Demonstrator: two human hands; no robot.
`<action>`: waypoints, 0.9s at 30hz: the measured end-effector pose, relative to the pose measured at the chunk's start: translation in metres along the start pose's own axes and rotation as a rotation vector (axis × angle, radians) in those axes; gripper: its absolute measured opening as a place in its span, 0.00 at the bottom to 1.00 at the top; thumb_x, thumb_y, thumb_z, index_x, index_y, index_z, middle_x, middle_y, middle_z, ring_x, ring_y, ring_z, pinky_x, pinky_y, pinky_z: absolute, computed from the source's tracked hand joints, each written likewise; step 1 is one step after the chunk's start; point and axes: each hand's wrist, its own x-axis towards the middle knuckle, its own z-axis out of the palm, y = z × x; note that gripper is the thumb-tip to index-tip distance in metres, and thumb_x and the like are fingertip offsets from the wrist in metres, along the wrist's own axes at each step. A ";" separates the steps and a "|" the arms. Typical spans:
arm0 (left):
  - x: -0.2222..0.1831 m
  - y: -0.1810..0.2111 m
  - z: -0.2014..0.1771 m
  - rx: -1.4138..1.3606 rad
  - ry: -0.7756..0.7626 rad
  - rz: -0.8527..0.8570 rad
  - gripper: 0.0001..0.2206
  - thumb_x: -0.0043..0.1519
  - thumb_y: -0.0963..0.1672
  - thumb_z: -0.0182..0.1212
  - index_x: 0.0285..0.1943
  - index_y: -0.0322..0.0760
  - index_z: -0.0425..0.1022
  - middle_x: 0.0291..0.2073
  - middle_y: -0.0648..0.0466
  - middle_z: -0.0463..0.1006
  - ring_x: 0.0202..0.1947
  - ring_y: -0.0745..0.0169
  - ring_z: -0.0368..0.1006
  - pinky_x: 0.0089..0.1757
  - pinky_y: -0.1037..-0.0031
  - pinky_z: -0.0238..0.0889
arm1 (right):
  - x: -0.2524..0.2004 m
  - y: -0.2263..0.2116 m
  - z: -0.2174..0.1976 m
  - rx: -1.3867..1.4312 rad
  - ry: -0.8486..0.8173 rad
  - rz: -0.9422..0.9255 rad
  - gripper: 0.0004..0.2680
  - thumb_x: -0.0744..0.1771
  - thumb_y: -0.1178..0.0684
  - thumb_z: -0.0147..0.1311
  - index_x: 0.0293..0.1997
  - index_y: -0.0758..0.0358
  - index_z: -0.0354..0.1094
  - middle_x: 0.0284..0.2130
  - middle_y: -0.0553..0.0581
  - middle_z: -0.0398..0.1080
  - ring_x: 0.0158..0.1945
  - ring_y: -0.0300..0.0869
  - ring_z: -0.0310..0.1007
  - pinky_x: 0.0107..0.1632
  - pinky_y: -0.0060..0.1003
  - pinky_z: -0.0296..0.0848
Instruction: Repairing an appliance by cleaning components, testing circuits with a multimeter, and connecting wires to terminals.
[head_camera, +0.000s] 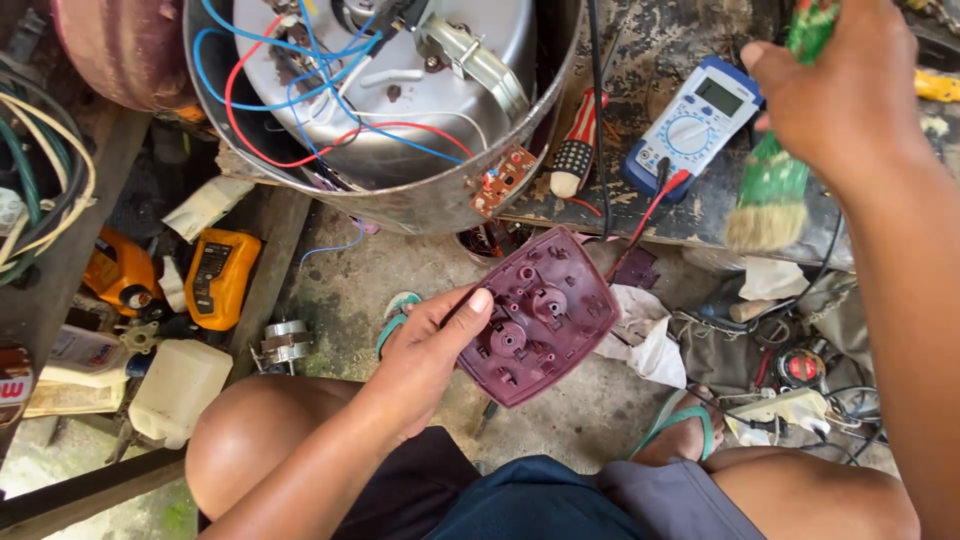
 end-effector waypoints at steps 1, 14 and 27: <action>0.002 -0.003 0.000 0.001 0.009 0.002 0.18 0.65 0.49 0.56 0.52 0.30 0.82 0.38 0.50 0.85 0.36 0.65 0.77 0.44 0.75 0.70 | 0.013 0.018 0.011 0.007 -0.003 -0.005 0.12 0.75 0.66 0.59 0.66 0.76 0.61 0.46 0.75 0.65 0.23 0.53 0.73 0.23 0.47 0.75; 0.020 -0.009 -0.002 -0.140 0.093 0.129 0.20 0.67 0.51 0.52 0.52 0.32 0.80 0.42 0.51 0.84 0.46 0.64 0.76 0.56 0.71 0.66 | -0.021 -0.022 0.030 -0.375 0.225 -0.587 0.10 0.71 0.67 0.61 0.60 0.78 0.71 0.58 0.77 0.67 0.58 0.69 0.68 0.53 0.59 0.65; 0.016 -0.010 -0.005 -0.108 0.148 0.120 0.24 0.66 0.52 0.50 0.61 0.31 0.77 0.51 0.51 0.82 0.53 0.63 0.75 0.58 0.71 0.65 | -0.072 -0.113 0.078 -0.214 0.268 -0.992 0.08 0.69 0.64 0.66 0.37 0.63 0.68 0.29 0.58 0.68 0.29 0.52 0.64 0.40 0.47 0.65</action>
